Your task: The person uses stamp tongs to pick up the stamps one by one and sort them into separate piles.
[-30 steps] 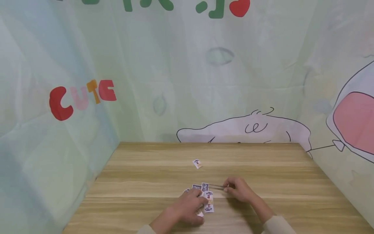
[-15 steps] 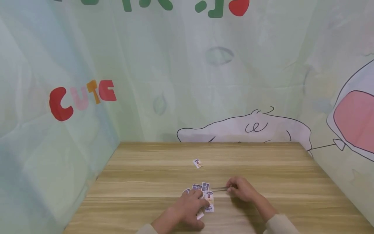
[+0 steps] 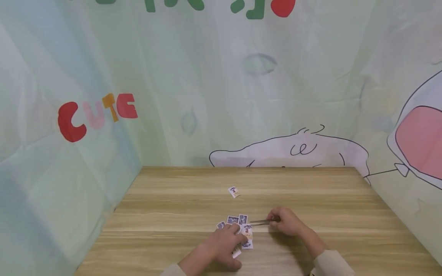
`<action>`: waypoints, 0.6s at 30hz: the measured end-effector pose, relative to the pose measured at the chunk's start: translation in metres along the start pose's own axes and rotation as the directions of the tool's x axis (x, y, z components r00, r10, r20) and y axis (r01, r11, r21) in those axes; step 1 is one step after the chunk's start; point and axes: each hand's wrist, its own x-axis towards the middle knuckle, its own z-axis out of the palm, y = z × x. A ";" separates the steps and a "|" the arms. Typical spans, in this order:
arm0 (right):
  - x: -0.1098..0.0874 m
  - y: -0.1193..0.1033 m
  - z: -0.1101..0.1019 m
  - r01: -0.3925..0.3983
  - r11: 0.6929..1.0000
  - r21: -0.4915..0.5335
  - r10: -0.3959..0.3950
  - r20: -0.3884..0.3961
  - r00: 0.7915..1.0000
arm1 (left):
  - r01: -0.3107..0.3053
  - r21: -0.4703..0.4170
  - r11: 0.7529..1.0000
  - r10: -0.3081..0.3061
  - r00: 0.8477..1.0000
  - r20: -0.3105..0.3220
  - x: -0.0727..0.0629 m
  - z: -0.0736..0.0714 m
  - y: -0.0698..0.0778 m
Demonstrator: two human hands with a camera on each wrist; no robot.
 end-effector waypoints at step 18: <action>-0.001 -0.001 -0.002 -0.008 0.996 0.091 0.003 0.056 0.998 | -0.002 0.003 1.000 0.002 1.000 0.007 0.000 0.002 0.001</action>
